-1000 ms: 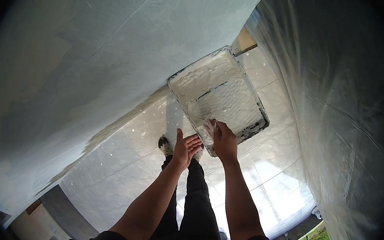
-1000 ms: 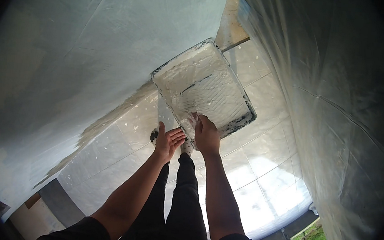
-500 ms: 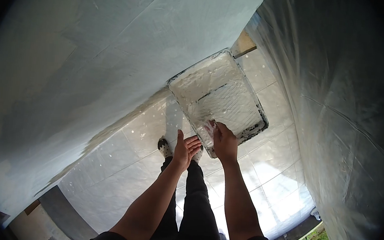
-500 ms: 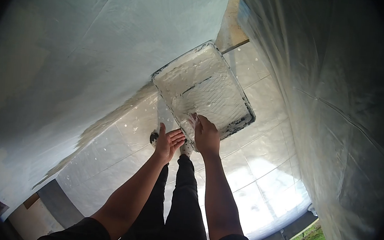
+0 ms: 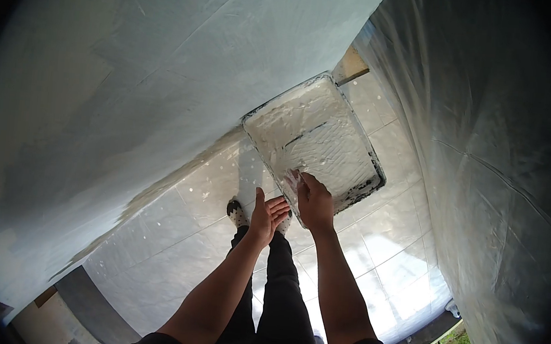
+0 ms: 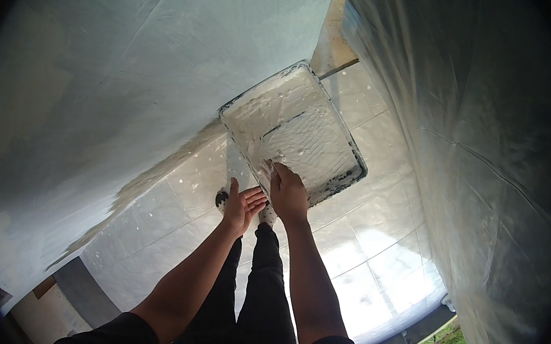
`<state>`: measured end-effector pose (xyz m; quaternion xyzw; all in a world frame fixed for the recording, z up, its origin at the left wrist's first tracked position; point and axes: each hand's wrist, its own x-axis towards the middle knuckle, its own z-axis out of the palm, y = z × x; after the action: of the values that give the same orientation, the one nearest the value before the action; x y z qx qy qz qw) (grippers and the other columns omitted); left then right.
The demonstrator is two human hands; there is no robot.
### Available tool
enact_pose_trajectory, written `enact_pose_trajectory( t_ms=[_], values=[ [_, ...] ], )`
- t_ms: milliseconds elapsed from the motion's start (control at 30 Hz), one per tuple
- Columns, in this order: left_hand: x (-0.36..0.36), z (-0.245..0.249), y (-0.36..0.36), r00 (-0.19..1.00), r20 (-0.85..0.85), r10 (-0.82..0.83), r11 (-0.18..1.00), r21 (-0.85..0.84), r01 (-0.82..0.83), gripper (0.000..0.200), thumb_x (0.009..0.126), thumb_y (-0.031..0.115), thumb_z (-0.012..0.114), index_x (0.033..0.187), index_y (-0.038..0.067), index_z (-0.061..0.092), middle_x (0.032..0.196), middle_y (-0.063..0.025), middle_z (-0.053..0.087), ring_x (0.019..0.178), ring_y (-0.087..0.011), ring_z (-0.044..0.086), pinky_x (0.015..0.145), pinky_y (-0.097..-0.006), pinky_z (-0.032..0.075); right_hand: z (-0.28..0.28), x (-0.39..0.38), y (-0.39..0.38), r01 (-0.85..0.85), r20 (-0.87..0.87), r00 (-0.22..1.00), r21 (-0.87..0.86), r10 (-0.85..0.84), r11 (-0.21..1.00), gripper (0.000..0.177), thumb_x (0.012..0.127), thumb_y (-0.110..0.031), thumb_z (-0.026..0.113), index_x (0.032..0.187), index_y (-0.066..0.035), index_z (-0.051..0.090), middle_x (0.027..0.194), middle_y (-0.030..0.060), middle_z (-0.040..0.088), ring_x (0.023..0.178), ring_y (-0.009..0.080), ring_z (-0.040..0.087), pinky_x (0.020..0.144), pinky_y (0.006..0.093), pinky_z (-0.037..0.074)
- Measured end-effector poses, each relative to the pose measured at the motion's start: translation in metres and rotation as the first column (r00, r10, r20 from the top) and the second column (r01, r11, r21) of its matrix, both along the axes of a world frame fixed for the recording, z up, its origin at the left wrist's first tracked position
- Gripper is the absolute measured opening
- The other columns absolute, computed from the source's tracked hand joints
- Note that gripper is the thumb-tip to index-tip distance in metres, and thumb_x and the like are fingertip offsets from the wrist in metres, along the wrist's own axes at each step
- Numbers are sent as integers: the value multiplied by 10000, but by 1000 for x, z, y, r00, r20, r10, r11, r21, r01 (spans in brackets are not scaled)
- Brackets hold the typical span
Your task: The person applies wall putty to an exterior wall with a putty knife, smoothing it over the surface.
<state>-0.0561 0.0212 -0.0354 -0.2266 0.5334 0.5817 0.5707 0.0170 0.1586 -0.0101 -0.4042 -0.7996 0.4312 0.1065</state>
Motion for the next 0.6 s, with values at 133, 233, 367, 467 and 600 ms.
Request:
enact_pose_trajectory(
  t_ms=[133, 233, 367, 467, 600],
  values=[
    [0, -1, -1, 1000, 17, 8, 1000, 6, -8, 1140, 952, 855, 197, 1461, -137, 436, 1449, -298, 533, 1377, -346, 517, 1201, -434, 363, 4, -1, -3, 74, -38, 996, -54, -76, 996, 299, 986, -155, 602, 1239, -17, 679, 1057, 233, 725, 981, 421, 696, 848, 478, 569],
    [-1, 0, 0, 1000, 7, 19, 1000, 18, -19, 1140, 952, 854, 195, 1463, -137, 436, 1453, -298, 529, 1379, -348, 514, 1200, -438, 363, 0, 1, -2, -17, 79, 997, -28, 20, 999, 297, 982, -144, 610, 1241, -16, 680, 1053, 231, 728, 973, 410, 703, 835, 472, 570],
    [0, 1, -1, 1000, 9, 17, 1000, 7, -17, 1151, 946, 862, 194, 1467, -137, 431, 1463, -301, 518, 1387, -350, 504, 1204, -438, 355, -6, 8, -5, 42, 23, 999, -75, -41, 996, 305, 997, -147, 614, 1267, -15, 663, 1043, 233, 738, 958, 376, 733, 813, 416, 570],
    [0, -1, -2, 1000, 8, 12, 1000, 21, -12, 1156, 943, 865, 194, 1472, -138, 423, 1468, -303, 513, 1391, -351, 500, 1207, -438, 350, -3, 16, -2, 76, 5, 997, -99, -76, 992, 316, 999, -130, 607, 1290, -18, 654, 1063, 225, 738, 969, 380, 730, 831, 415, 567],
    [1, 2, 1, 998, 18, 57, 998, 9, -57, 1101, 974, 825, 219, 1456, -140, 441, 1440, -303, 539, 1349, -360, 536, 1186, -460, 386, 0, 29, 2, 39, 41, 998, -8, -39, 999, 337, 1004, -108, 598, 1328, -29, 640, 1100, 220, 734, 988, 377, 729, 849, 415, 565]
  ],
)
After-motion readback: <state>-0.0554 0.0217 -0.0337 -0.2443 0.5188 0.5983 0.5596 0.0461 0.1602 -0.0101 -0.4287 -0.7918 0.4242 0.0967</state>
